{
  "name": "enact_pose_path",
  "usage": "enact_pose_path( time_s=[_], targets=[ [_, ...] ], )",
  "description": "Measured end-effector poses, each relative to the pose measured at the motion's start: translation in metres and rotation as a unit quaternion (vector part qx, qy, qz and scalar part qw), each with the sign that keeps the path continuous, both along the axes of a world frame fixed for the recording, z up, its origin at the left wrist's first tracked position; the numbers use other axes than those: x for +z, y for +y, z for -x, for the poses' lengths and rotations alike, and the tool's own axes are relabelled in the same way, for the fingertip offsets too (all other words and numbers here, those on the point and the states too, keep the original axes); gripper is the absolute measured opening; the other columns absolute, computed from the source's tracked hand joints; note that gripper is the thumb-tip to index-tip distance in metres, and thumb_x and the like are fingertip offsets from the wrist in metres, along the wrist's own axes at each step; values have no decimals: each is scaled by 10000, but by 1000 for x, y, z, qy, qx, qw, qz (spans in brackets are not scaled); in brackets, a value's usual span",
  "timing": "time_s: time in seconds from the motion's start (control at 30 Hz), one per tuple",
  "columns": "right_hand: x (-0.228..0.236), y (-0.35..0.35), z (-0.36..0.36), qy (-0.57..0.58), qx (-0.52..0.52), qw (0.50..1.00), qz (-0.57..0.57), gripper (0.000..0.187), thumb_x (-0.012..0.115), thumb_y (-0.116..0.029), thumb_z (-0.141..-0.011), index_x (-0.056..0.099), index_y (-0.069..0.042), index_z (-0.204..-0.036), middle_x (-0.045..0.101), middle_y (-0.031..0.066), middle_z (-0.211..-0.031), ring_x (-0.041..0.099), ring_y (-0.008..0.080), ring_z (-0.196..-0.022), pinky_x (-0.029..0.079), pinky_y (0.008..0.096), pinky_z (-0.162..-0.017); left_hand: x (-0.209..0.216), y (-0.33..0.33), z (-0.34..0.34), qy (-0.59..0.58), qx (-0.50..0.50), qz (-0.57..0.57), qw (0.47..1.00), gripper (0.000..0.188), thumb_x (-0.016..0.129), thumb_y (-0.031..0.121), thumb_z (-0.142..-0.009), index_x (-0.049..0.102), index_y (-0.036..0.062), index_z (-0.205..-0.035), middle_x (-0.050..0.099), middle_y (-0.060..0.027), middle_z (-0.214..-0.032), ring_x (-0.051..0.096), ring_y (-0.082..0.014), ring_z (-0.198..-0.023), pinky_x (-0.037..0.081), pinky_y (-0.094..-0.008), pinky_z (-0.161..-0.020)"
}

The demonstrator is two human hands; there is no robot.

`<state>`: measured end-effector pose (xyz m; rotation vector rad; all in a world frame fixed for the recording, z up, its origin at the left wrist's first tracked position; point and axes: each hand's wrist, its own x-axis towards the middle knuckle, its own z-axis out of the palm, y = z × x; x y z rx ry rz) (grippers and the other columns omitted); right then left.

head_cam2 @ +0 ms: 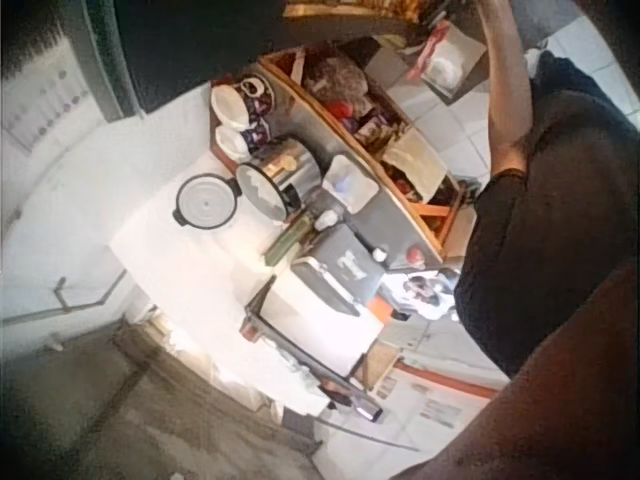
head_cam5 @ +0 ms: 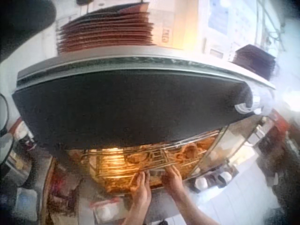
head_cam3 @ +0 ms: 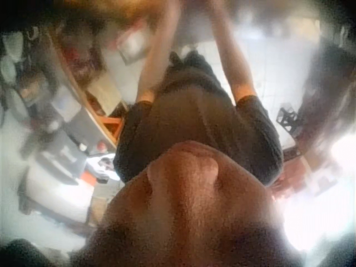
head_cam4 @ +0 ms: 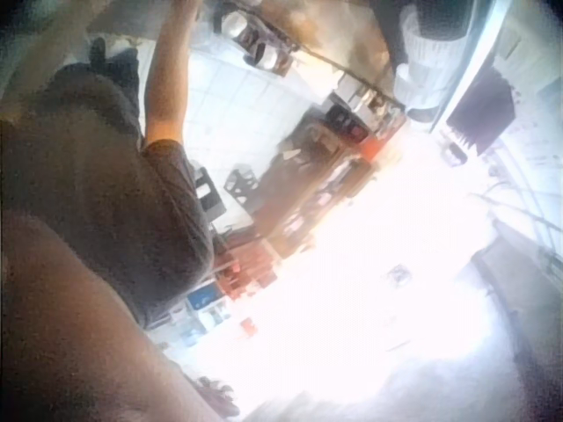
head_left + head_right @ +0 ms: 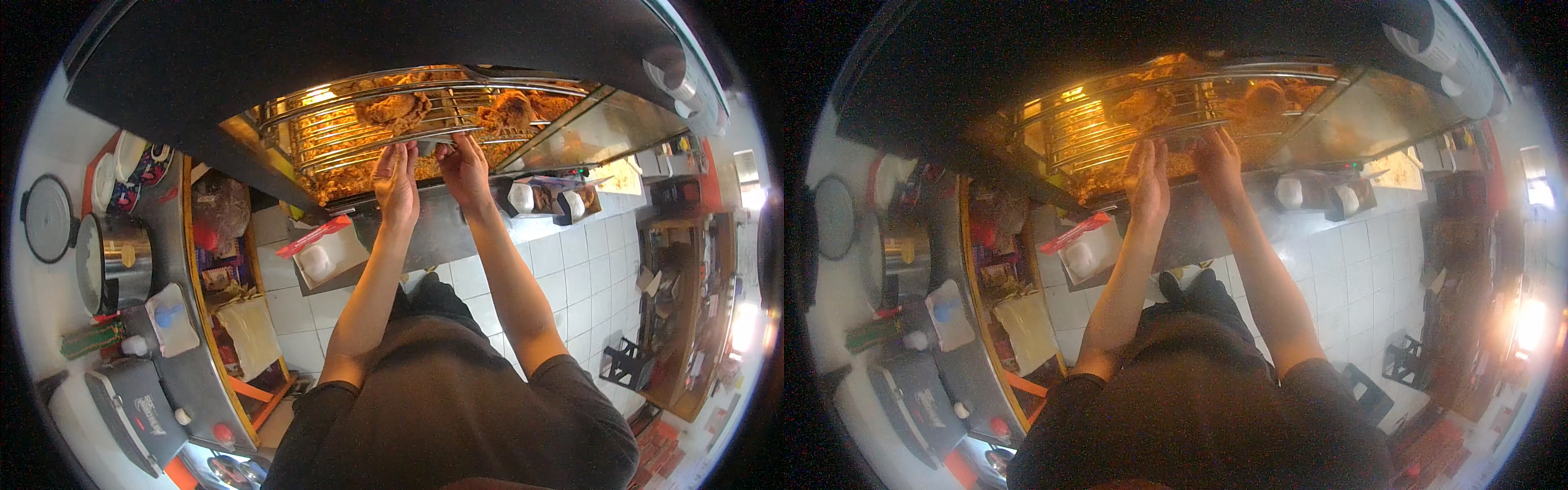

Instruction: The person assembles multiple food orders in a commercial kitchen. They scoop scrambled eggs into boxes, cut roasted meat on a cutting board, and add sauces and condiments before closing the boxes.

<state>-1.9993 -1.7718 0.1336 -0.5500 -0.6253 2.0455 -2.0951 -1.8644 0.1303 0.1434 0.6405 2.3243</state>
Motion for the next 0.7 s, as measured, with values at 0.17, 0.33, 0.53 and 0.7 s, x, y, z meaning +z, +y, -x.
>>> enact_pose_path(
  time_s=[0.17,0.33,0.53,0.7],
  targets=[
    [-14,10,-3,-21,40,998,-51,160,570,-136,-1090,619,-31,-1199,678,66,-1039,639,171,-850,534,306,-757,-11,4,6,61,-50,23,997,158,664,64,-1033,679,-2,-1176,712,-89,-1165,686,-217,-1129,572,-353,-1023],
    [-22,15,5,-51,18,996,-74,234,536,-194,-1116,603,-2,-1231,703,76,-1011,689,152,-815,585,265,-718,-15,9,11,72,-88,94,989,227,675,63,-1024,654,11,-1244,698,-107,-1246,673,-236,-1191,573,-362,-1025],
    [-28,-6,-49,-166,34,980,-109,270,557,-224,-1112,664,22,-1137,733,98,-956,721,197,-790,577,301,-698,-17,-22,-2,139,-123,171,968,276,624,72,-1055,641,-22,-1314,703,-138,-1262,689,-211,-1134,588,-325,-946],
    [-84,-62,-195,-692,-36,617,-372,300,718,-180,-948,674,-20,-1197,713,173,-1098,690,354,-1017,553,422,-884,-79,-91,-50,335,-311,299,838,271,614,202,-1081,717,4,-1235,742,-82,-1187,701,-144,-999,573,-307,-845]
  ],
)
